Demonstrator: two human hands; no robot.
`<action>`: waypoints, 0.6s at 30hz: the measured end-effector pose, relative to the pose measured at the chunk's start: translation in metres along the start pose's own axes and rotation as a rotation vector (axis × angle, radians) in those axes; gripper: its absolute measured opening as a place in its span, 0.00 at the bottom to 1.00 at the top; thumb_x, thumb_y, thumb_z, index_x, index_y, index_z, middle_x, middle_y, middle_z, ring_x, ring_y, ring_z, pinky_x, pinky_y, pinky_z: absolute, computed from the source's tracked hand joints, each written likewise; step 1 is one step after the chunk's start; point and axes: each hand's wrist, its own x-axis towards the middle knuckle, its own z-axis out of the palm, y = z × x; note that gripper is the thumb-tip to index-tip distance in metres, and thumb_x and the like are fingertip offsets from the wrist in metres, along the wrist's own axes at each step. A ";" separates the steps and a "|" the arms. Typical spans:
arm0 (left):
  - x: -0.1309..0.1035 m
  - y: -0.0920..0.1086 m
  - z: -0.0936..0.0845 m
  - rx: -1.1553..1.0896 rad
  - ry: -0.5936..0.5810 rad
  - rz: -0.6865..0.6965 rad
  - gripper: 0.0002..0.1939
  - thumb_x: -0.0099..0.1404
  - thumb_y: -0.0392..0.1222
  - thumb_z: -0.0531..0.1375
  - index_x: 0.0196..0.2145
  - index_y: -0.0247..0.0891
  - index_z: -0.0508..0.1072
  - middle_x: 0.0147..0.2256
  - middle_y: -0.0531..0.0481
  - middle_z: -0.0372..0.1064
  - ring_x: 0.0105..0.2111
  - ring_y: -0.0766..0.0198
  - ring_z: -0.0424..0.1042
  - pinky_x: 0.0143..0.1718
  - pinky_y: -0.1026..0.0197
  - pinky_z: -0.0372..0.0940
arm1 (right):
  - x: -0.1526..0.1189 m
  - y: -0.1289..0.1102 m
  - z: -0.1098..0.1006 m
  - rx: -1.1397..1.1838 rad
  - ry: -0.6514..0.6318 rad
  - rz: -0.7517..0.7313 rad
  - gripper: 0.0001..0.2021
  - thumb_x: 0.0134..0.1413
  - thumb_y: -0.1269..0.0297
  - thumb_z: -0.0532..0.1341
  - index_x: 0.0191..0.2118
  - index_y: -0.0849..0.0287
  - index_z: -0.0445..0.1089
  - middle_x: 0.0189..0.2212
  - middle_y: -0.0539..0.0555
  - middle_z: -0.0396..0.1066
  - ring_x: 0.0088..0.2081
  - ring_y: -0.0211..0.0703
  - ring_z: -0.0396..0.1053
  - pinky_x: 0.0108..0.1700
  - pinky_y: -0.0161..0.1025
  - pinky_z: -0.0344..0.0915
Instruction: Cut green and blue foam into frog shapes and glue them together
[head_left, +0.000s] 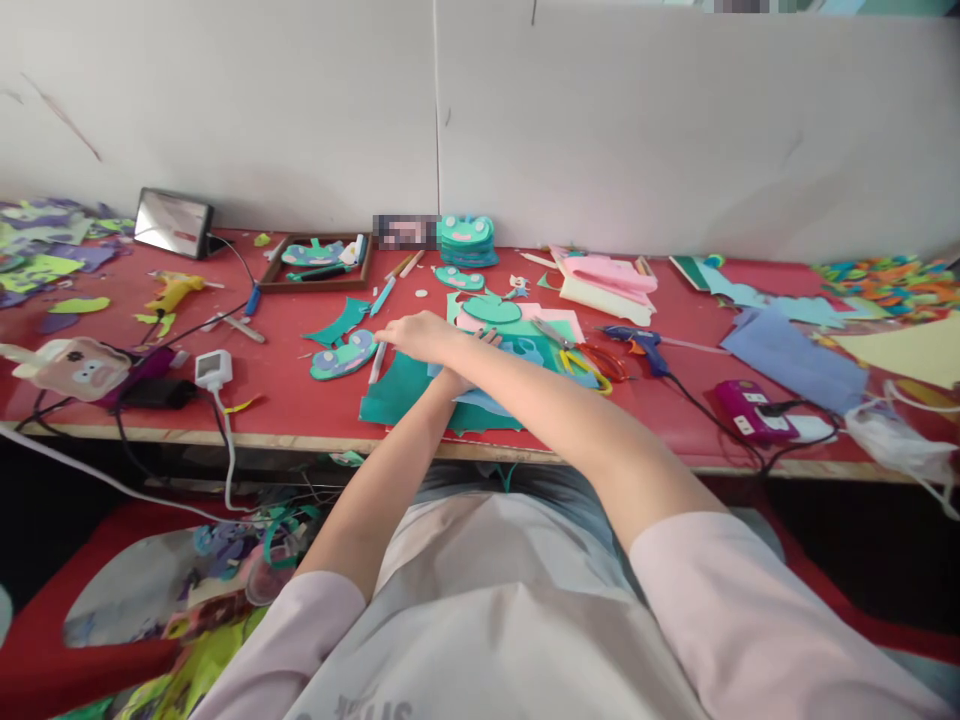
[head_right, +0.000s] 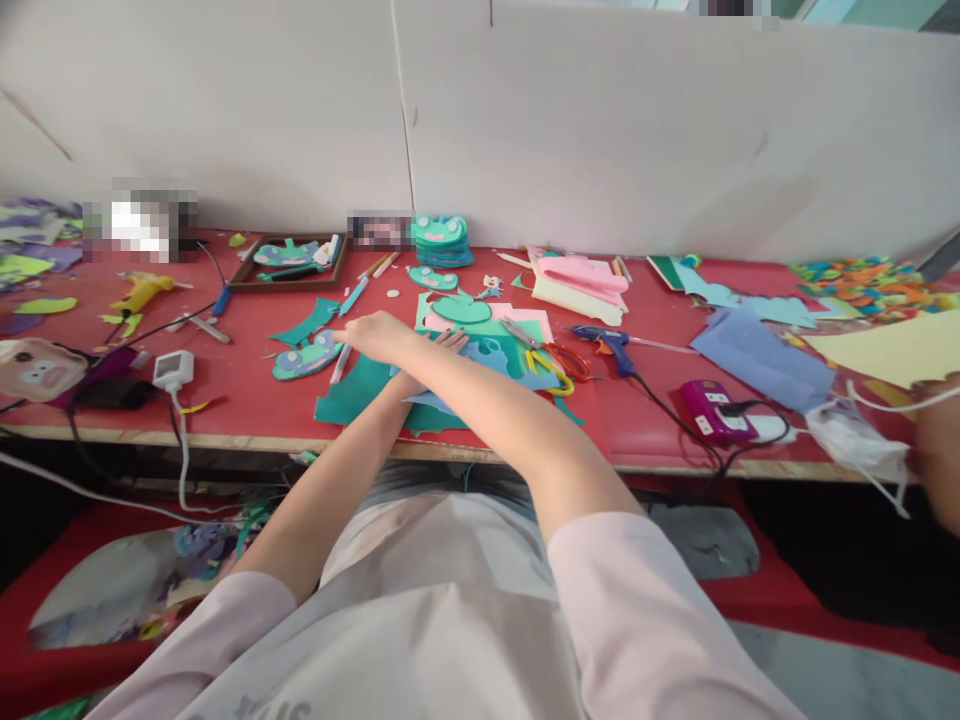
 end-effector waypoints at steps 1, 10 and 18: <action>0.001 -0.002 0.001 0.010 -0.016 0.011 0.30 0.69 0.49 0.45 0.65 0.38 0.49 0.67 0.50 0.39 0.67 0.57 0.37 0.66 0.50 0.31 | 0.007 -0.007 0.001 -0.059 -0.008 -0.033 0.20 0.60 0.78 0.47 0.55 0.56 0.62 0.41 0.57 0.73 0.39 0.44 0.71 0.31 0.36 0.60; 0.017 0.007 -0.003 0.066 -0.108 -0.111 0.30 0.68 0.55 0.41 0.64 0.44 0.50 0.67 0.52 0.39 0.67 0.55 0.38 0.65 0.42 0.36 | 0.023 -0.029 0.025 -0.249 -0.081 -0.174 0.17 0.61 0.78 0.46 0.50 0.61 0.64 0.42 0.61 0.73 0.43 0.49 0.73 0.35 0.42 0.67; 0.011 0.008 -0.004 0.077 -0.064 -0.084 0.30 0.68 0.52 0.42 0.65 0.41 0.51 0.67 0.50 0.41 0.67 0.56 0.39 0.66 0.45 0.35 | 0.001 -0.010 0.025 -0.044 0.147 -0.034 0.16 0.61 0.76 0.46 0.50 0.60 0.63 0.42 0.59 0.72 0.45 0.46 0.69 0.36 0.39 0.65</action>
